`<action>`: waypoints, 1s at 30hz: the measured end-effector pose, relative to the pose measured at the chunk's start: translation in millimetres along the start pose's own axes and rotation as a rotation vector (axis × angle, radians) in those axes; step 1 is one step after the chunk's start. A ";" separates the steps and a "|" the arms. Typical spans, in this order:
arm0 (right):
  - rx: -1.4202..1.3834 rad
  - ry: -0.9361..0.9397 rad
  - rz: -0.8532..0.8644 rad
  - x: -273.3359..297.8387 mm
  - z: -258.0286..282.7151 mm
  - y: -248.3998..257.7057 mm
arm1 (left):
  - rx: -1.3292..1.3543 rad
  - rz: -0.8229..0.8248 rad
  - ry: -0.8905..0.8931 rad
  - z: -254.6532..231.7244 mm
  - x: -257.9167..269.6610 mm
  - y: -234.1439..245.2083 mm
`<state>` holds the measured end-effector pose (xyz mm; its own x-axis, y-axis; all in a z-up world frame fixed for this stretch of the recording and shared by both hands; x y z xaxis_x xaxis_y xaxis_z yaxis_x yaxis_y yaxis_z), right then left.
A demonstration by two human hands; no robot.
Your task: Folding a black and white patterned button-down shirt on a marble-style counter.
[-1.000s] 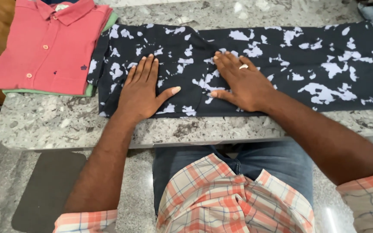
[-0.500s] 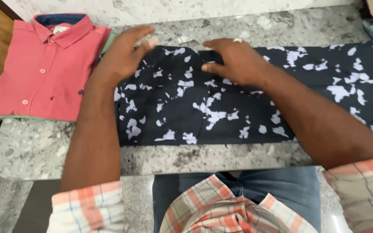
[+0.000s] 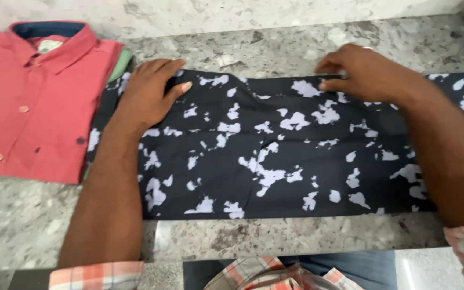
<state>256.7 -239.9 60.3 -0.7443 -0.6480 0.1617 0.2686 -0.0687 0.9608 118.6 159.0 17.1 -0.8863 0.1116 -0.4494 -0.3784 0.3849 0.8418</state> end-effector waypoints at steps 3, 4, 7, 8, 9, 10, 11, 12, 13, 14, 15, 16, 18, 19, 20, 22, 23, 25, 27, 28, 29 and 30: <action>0.205 0.031 -0.022 22.3 -76.8 -10.5 | 0.016 0.044 0.031 -6.8 -2.3 4.9; 0.210 0.019 -0.023 33.6 -96.9 -6.3 | 0.025 0.043 0.021 -7.2 -4.5 5.2; 0.351 -0.183 0.043 67.8 -162.4 -2.8 | -0.013 0.042 -0.025 -9.8 -10.6 6.3; 0.328 -0.308 0.089 76.2 -187.9 -4.9 | 0.051 0.094 0.043 -9.9 -13.2 6.3; 0.303 -0.428 0.135 83.1 -213.0 -6.2 | 0.112 0.146 0.112 -9.8 -15.4 7.5; 0.304 -0.437 0.134 90.2 -220.0 -4.9 | 0.117 0.147 0.105 -8.6 -18.1 6.6; 0.270 -0.406 0.113 92.4 -226.2 -3.6 | 0.181 0.191 0.253 -4.7 -20.6 7.8; 0.235 -0.375 0.092 94.9 -232.1 -2.4 | 0.245 0.236 0.401 -0.9 -22.5 9.1; 0.231 -0.380 0.085 92.1 -226.4 2.0 | 0.241 0.237 0.392 4.7 -26.3 7.9; 0.272 -0.374 0.090 90.8 -219.4 5.6 | 0.240 0.273 0.403 9.9 -27.9 6.9; 0.313 -0.376 0.094 96.3 -210.3 7.0 | 0.239 0.312 0.408 13.5 -27.2 5.7; 0.307 -0.389 0.086 103.6 -208.1 2.6 | 0.237 0.315 0.392 11.6 -26.6 7.3; 0.212 -0.368 -0.209 125.1 -199.4 -3.7 | 0.157 0.288 0.331 6.8 -20.4 8.2; 0.212 -0.374 -0.209 133.8 -200.5 -10.8 | 0.159 0.290 0.326 -2.6 -12.9 12.7; 0.245 -0.286 -0.352 141.7 -200.7 -16.3 | 0.139 0.196 0.283 -11.5 -6.4 18.1; 0.283 -0.192 -0.502 150.5 -203.3 -23.5 | 0.117 0.091 0.239 -26.4 2.3 25.3; 0.337 -0.138 -0.586 154.7 -202.2 -25.8 | 0.072 0.019 0.226 -32.4 4.5 30.1; 0.392 -0.082 -0.677 161.2 -196.0 -28.4 | 0.023 -0.057 0.210 -41.4 10.2 39.0; 0.529 -0.159 -0.741 169.8 -185.9 -30.3 | 0.083 -0.125 0.182 -48.9 19.3 46.2; 0.528 -0.158 -0.740 179.4 -175.4 -28.7 | 0.082 -0.124 0.183 -49.4 23.7 49.8; 0.514 -0.147 -0.783 188.1 -165.5 -24.1 | 0.053 -0.167 0.127 -50.4 26.3 53.7; 0.499 -0.134 -0.826 196.8 -155.7 -19.5 | 0.024 -0.209 0.071 -51.3 28.9 57.6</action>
<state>200.2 -484.2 38.3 -0.6540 -0.4461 -0.6110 -0.6360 -0.1131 0.7633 57.6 137.4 68.0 -0.8061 -0.0370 -0.5906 -0.5500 0.4152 0.7247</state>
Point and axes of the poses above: each hand's wrist, its own x-axis away from the middle knuckle, its own y-axis out of the back of the hand, z = x × y, the point moved 1 cm from there along -x, towards the middle knuckle, and after that the axes turned 6 degrees about y, right-handed, at the moved point
